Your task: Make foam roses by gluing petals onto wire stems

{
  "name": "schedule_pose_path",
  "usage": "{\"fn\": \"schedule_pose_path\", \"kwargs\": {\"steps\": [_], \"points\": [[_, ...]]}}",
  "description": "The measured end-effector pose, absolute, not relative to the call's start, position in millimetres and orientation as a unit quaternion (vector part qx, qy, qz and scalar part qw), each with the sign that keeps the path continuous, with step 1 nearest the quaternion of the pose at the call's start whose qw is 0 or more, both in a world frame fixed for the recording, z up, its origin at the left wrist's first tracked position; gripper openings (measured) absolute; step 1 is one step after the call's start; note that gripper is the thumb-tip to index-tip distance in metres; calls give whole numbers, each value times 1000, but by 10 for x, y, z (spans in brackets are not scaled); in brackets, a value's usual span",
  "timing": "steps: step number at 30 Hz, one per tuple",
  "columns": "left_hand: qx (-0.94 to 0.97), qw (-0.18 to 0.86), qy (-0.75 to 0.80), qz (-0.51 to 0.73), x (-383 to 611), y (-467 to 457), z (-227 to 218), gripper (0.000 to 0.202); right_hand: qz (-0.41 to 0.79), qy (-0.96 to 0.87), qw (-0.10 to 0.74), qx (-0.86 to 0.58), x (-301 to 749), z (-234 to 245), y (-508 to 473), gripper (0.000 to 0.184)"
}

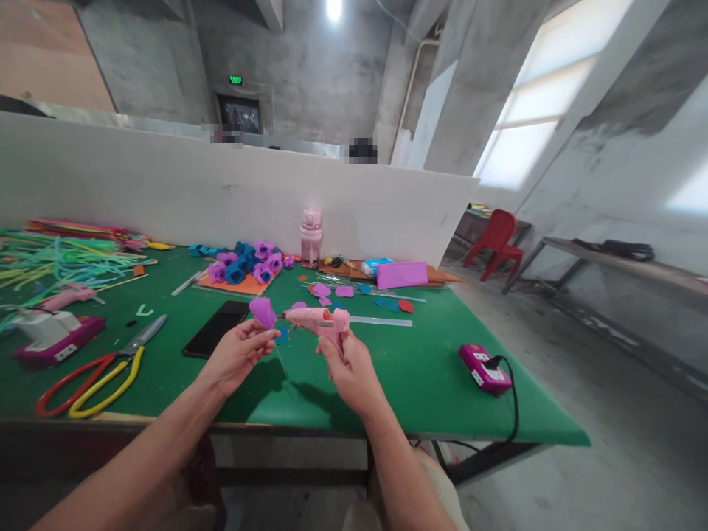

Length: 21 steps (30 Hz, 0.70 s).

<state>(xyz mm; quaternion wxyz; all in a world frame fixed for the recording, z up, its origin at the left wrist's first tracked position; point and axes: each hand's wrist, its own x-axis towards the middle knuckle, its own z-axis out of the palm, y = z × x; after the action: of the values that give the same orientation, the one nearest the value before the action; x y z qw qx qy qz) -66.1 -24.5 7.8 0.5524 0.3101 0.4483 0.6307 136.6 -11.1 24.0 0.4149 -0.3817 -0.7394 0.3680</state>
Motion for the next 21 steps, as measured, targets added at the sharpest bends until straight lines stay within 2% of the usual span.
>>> {"fn": "schedule_pose_path", "kwargs": {"steps": [3,13,21], "points": [[303,565,453,620,-665,-233,65,28,359,-749,409,-379,1347,252,-141,30],[327,575,438,609,-598,-263,51,26,211,-806,406,-375,1290,301,-233,26],[323,572,443,610,-586,-261,64,27,192,-814,407,-368,1291,296,-225,22]]}}
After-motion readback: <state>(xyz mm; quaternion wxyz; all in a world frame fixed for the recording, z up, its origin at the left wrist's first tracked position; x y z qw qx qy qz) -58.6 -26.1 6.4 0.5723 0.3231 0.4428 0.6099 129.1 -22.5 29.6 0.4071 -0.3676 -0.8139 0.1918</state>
